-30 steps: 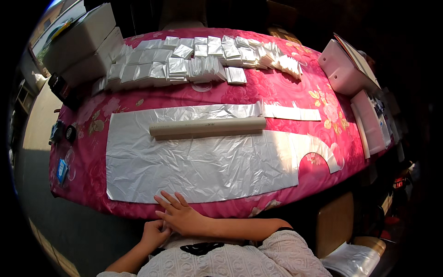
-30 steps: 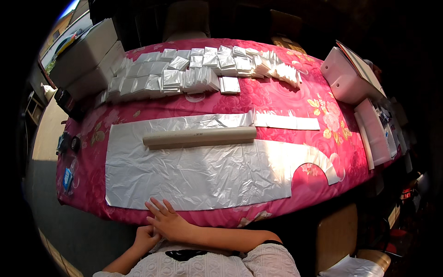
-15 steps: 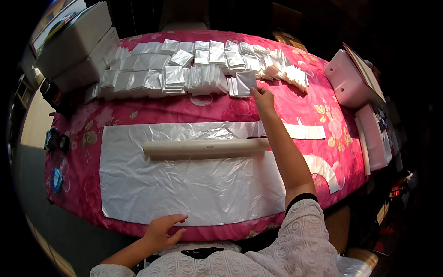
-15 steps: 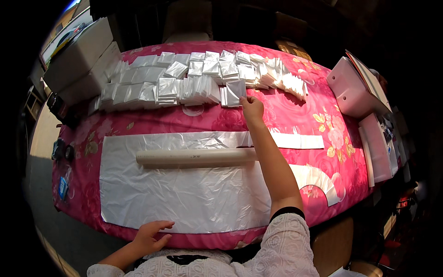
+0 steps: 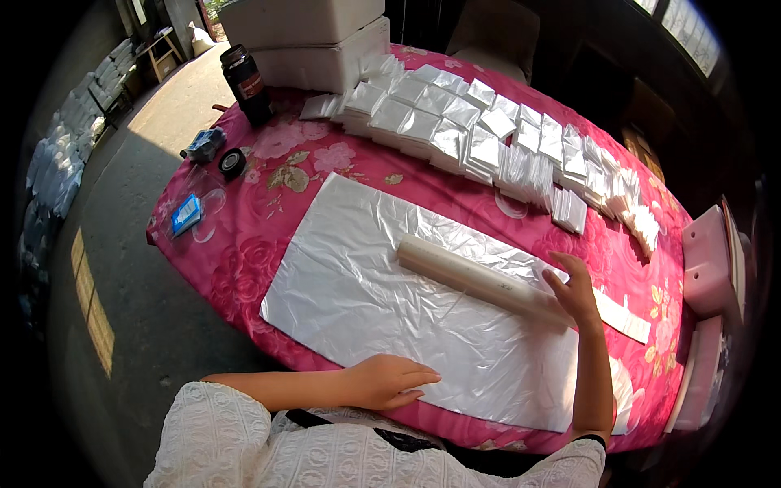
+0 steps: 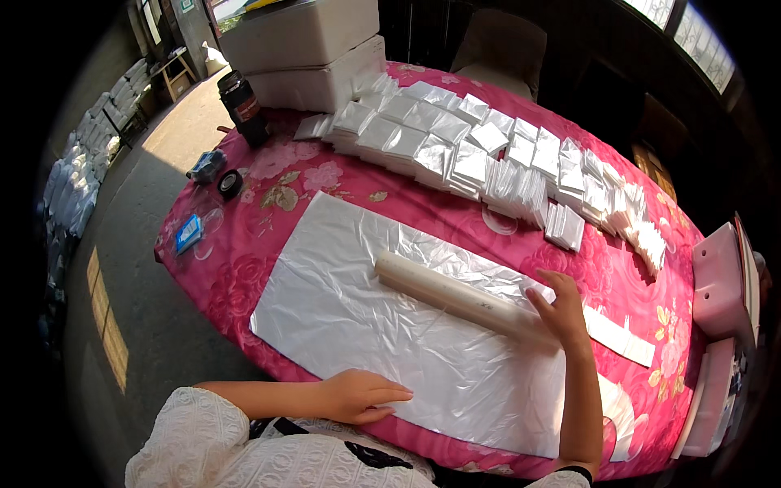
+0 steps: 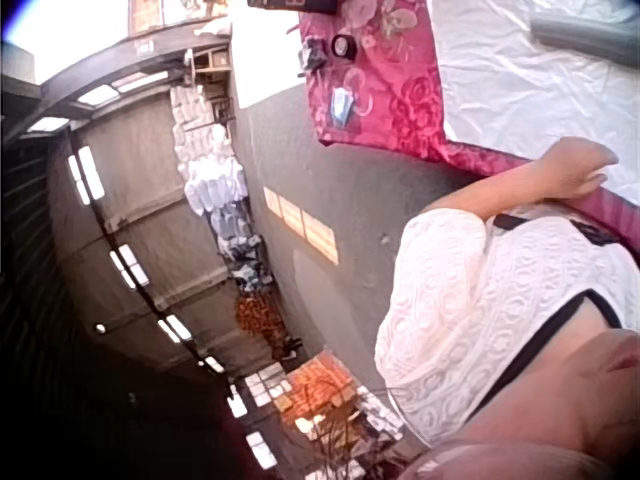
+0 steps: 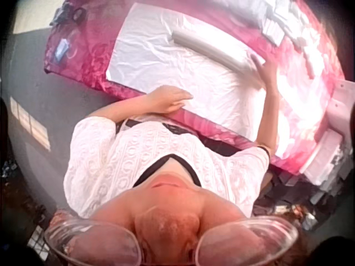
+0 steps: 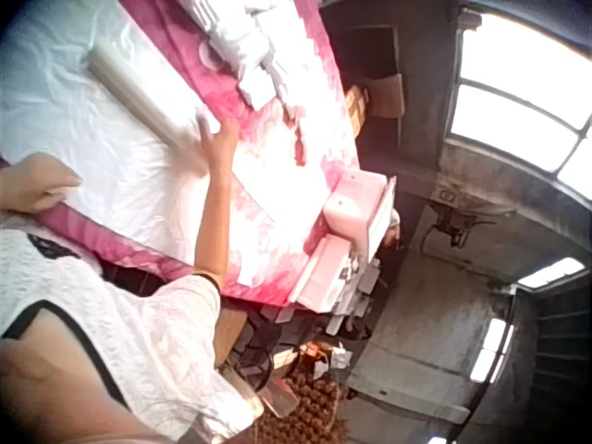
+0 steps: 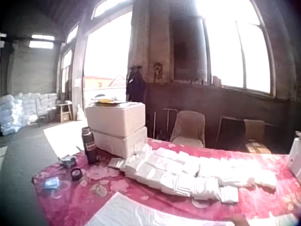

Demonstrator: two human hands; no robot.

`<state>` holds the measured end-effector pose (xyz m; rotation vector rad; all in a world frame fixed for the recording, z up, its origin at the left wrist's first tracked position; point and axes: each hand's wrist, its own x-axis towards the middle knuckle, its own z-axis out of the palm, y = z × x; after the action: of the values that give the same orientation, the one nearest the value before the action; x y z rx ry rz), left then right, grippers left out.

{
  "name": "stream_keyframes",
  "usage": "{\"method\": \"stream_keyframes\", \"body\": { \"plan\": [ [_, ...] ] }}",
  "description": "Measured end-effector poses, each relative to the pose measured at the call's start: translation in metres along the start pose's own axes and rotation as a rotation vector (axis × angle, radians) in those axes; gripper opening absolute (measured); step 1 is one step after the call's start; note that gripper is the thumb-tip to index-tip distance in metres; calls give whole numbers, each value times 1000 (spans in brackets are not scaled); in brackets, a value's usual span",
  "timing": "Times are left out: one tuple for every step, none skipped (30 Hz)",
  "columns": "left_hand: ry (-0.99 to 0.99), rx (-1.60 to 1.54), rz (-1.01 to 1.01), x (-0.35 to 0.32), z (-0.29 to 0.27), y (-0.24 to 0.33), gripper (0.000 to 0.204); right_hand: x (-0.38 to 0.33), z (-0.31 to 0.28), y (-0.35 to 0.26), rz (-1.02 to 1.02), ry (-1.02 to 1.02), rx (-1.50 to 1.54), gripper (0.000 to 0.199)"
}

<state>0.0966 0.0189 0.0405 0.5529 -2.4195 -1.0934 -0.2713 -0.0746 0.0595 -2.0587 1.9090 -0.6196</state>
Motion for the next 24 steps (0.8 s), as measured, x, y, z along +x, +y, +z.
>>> {"method": "stream_keyframes", "body": {
  "plan": [
    [-22,4,5,4,1,-1,36,-22,1,-12,-26,-69,20,49],
    [-53,-1,22,11,4,-3,37,-42,0,-20,-36,-134,32,50],
    [-39,15,67,18,6,-3,37,-57,2,-27,-59,-75,-59,51],
    [-55,10,61,27,9,-3,38,-73,1,-29,-41,-30,-95,51],
    [-72,5,54,36,12,-3,39,-87,3,-29,-22,13,-131,51],
    [-100,-3,50,44,17,-1,41,-105,2,-31,7,56,-167,52],
    [-64,27,67,51,21,0,45,-122,4,-42,88,80,-124,49],
    [-27,54,82,56,27,0,50,-136,6,-56,147,53,-141,47],
    [-33,84,55,60,34,-1,62,-152,7,-75,246,8,-80,48],
    [-48,129,-7,65,40,2,73,-168,12,-88,283,-24,-13,48],
    [-11,144,-4,67,46,3,78,-181,18,-100,307,-77,77,48],
    [28,155,3,72,54,1,83,-193,23,-108,212,-82,69,49],
    [18,189,24,75,60,-1,86,-203,31,-110,131,-67,93,51],
    [13,224,44,77,66,-2,88,-208,36,-107,36,-47,105,50],
    [-9,256,67,81,70,0,88,-212,38,-97,-14,-34,72,50],
    [-9,275,74,84,75,1,88,-212,43,-84,-71,-25,42,49],
    [-7,295,81,87,80,4,87,-213,42,-67,-72,-23,-29,49],
    [-4,319,79,88,84,6,87,-215,39,-48,-78,-26,-93,49],
    [-2,319,68,89,87,9,87,-216,32,-32,-40,-30,-177,49],
    [2,301,66,89,89,12,87,-218,21,-14,-19,14,-198,48],
    [7,278,67,89,91,14,86,-222,11,13,24,72,-194,46],
    [10,256,66,88,94,16,86,-227,-4,34,103,145,-224,43],
    [-1,259,67,88,96,18,85,-236,-17,60,190,201,-243,41],
    [-12,264,67,88,99,19,84,-248,-28,89,306,271,-247,40]
  ]
}}
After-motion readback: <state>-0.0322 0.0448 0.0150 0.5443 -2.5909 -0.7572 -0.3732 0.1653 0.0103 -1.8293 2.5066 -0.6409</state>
